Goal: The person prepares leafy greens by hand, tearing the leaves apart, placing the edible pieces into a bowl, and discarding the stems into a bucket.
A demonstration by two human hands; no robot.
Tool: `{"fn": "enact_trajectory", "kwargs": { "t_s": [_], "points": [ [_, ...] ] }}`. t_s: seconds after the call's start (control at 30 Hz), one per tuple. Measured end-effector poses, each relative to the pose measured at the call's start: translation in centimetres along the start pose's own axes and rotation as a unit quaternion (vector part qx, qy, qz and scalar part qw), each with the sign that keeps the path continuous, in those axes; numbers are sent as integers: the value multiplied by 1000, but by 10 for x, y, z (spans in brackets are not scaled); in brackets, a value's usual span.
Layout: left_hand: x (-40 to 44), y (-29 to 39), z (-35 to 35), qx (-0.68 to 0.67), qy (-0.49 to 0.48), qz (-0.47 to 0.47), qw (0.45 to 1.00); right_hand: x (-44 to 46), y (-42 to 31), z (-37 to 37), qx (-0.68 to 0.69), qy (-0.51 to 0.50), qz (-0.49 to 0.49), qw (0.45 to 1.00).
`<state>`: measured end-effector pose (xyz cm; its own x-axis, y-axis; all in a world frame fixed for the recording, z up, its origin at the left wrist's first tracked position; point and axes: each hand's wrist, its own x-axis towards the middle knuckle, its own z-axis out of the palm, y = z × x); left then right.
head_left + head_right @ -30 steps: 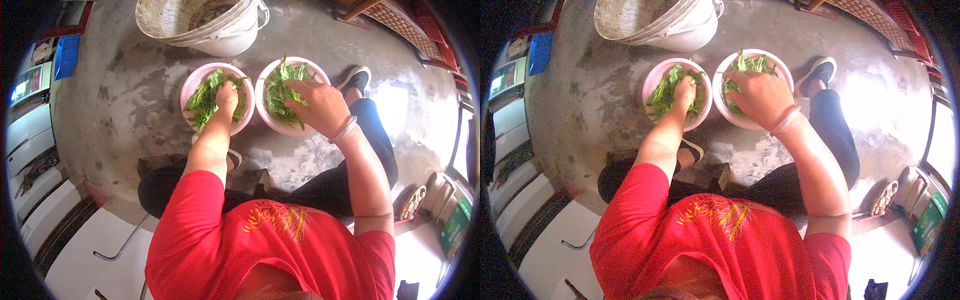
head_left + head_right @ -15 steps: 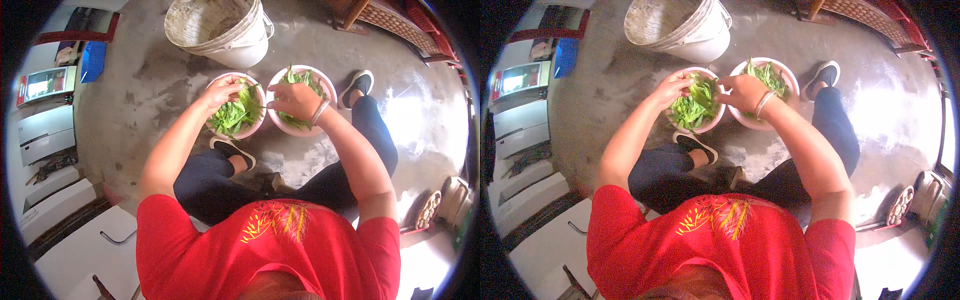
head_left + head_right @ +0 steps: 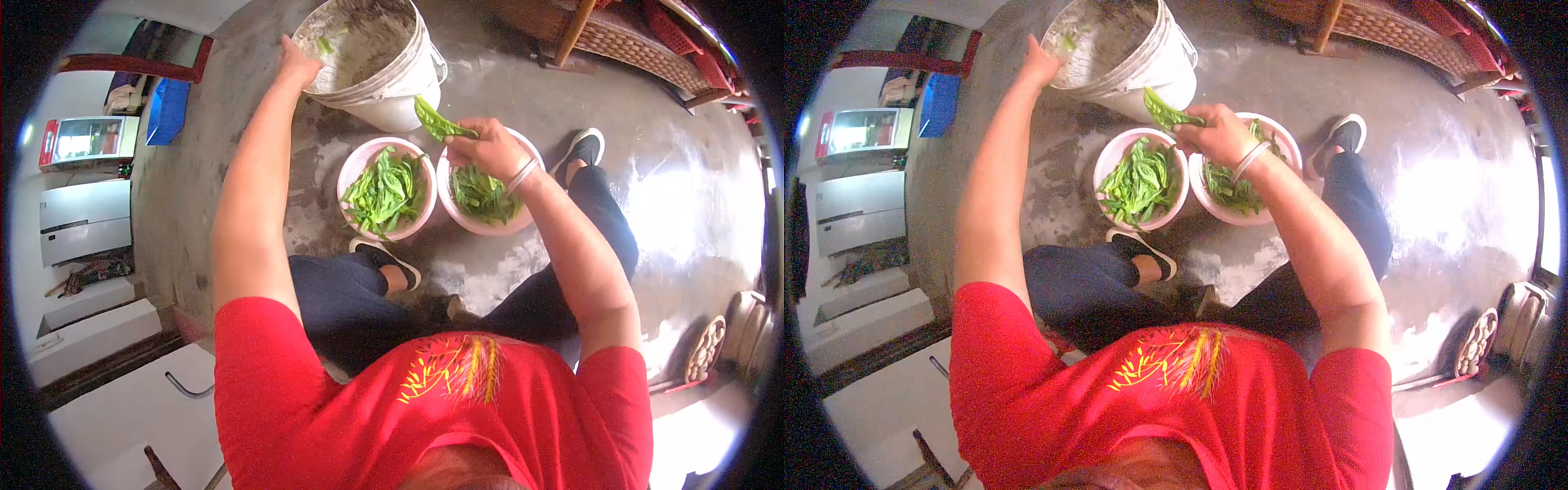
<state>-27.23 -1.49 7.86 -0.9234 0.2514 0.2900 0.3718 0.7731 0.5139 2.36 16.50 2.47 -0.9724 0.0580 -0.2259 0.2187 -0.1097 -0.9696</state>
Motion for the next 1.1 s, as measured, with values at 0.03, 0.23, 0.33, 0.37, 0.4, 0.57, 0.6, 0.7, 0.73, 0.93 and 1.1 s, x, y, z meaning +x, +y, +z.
{"fn": "enact_trajectory", "kwargs": {
  "t_s": [0.03, 0.23, 0.33, 0.37, 0.4, 0.57, 0.6, 0.7, 0.73, 0.93, 1.1],
  "points": [
    [18, -39, 19, 144, 125, 79, 978, 2, 2, -2, 11, -7, -4, 1000],
    [-37, 53, -30, 79, -167, -26, 982, -12, -27, -7, -97, -51, -7, 994],
    [-98, 55, -20, -142, -336, 197, 910, -18, -34, -10, -40, -59, 13, 997],
    [-124, 65, -23, -182, -383, 241, 873, -16, -29, -13, -44, -76, 15, 996],
    [-146, 69, -25, -225, -416, 178, 863, -11, -21, -18, -48, -94, 18, 994],
    [-195, 68, -21, -340, -418, -5, 842, -15, -20, -17, 76, -102, 23, 992],
    [-200, 71, -24, -389, -415, -47, 821, -15, -19, -18, 124, -86, 24, 988],
    [-212, 81, -27, -471, -371, -122, 791, -15, -24, -16, 187, -21, 26, 982],
    [-215, 78, -21, -487, -356, -132, 787, -15, -26, -15, 173, -7, 28, 985],
    [-225, 79, -5, -470, -329, -108, 812, -13, -12, 5, 44, -71, 2, 996],
    [-219, 72, -3, -475, -364, -129, 791, -5, -9, 8, 68, -34, 6, 997]
  ]
}}
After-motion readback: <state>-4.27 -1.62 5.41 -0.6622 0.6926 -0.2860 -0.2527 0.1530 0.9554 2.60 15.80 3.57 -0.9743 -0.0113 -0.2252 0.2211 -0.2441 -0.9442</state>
